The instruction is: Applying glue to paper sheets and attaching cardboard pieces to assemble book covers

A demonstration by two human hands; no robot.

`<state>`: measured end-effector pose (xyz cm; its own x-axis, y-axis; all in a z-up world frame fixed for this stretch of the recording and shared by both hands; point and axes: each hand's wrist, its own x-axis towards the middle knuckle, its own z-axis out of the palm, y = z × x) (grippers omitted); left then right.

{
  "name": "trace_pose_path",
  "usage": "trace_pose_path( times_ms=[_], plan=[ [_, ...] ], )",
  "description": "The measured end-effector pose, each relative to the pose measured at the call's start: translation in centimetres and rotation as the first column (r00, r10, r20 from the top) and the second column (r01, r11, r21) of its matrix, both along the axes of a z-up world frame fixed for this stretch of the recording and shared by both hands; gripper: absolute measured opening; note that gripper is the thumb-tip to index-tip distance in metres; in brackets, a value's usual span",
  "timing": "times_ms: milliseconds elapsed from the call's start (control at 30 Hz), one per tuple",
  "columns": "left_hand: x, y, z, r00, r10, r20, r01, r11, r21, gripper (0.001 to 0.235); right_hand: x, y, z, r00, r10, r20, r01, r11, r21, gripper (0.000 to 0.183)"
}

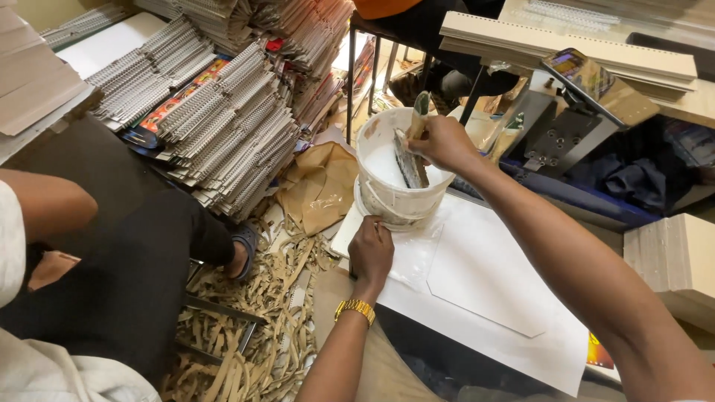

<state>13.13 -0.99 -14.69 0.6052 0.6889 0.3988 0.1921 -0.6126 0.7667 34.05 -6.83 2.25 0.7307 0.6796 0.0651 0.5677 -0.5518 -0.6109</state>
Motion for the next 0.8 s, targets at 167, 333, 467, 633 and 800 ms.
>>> trace_pose_path(
  times_ms=[167, 333, 467, 633, 800],
  plan=[
    [-0.1, -0.1, 0.7, 1.000, -0.020, 0.025, 0.020, 1.000, -0.009, 0.011, -1.2, -0.5, 1.6, 0.994, -0.064, 0.089, 0.070, 0.995, -0.070, 0.030],
    [0.3, -0.2, -0.8, 0.999, -0.005, 0.035, 0.004, 1.000, 0.027, 0.010, -5.0, -2.7, 7.7, 0.998, 0.006, 0.058, -0.014, 0.990, 0.139, 0.024],
    [-0.1, 0.1, -0.2, 0.999, -0.008, 0.041, 0.008, 1.000, 0.000, 0.011, -8.0, -3.6, 8.8, 0.971, 0.237, 0.038, -0.240, 0.956, 0.166, 0.026],
    [-0.1, -0.1, -0.2, 0.995, 0.011, 0.098, -0.013, 1.000, 0.019, 0.011, -10.6, -6.4, 9.5, 0.931, 0.283, 0.229, -0.271, 0.959, -0.086, 0.021],
    [0.1, 0.1, -1.7, 0.992, 0.057, 0.109, -0.063, 0.997, 0.047, 0.010, -9.2, -10.4, 8.7, 0.973, 0.094, 0.211, -0.117, 0.988, 0.099, 0.035]
  ],
)
